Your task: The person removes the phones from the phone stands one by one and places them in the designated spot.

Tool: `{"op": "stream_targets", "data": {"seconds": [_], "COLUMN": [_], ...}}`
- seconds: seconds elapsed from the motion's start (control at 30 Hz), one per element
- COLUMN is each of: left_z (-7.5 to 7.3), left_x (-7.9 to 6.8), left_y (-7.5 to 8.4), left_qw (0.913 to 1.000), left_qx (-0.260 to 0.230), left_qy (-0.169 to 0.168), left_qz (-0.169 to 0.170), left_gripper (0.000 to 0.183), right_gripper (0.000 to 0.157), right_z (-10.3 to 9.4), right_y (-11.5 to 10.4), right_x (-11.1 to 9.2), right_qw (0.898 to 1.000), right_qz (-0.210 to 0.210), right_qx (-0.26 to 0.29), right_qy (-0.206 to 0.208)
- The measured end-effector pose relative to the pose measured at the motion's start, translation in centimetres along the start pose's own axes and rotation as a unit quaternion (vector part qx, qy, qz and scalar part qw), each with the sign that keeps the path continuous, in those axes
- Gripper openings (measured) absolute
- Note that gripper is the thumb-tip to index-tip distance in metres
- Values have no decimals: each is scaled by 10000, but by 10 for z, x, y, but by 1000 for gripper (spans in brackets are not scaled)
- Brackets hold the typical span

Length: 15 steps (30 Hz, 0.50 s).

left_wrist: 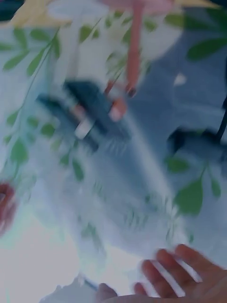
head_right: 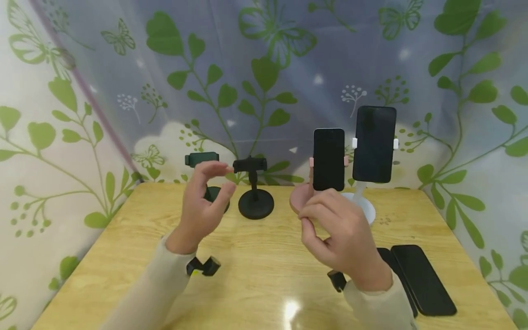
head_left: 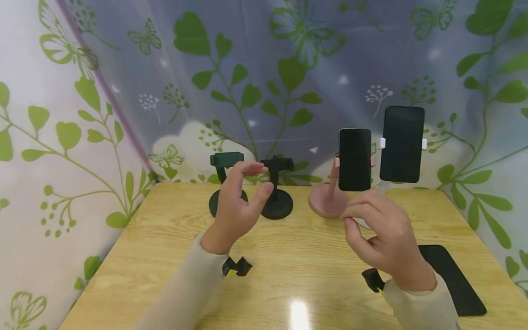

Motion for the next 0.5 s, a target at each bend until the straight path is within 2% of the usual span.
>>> {"op": "stream_targets", "data": {"seconds": [0.13,0.2,0.27,0.33,0.4,0.5], "left_z": [-13,-20,-25,-29,-30,-27], "left_x": [-1,-2,-4,-7,-11,-13], "left_y": [27,37,44,48,49,44], "left_qw": [9955,9928,9918,9878,9788,9655], "left_qx": [-349,-351,-144,287,749,1192], "left_qy": [78,-87,-529,-1112,-1665,-2173], "left_qz": [873,1138,1156,1050,928,795], "left_gripper": [40,40,40,41,40,34], "right_gripper": [37,37,36,36,35,34], "right_z": [1,0,0,-1,0,1], "right_y": [2,2,3,4,4,6], "right_x": [-2,-3,-5,-6,-8,-8], "right_qw": [9999,9999,9999,9999,9999,9999], "right_qz": [83,104,129,113,117,82], "right_qx": [4,20,-1,-23,-62,-80], "right_qy": [-59,-39,-12,28,8,-61]}}
Point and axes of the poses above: each hand's wrist, its own x-axis towards the middle knuckle, its own z-axis out of the palm, y = z × x, the point moved 1 cm from there along x, towards the middle knuckle, and after that the axes turned 9 degrees about -z, right-handed, at the moved point
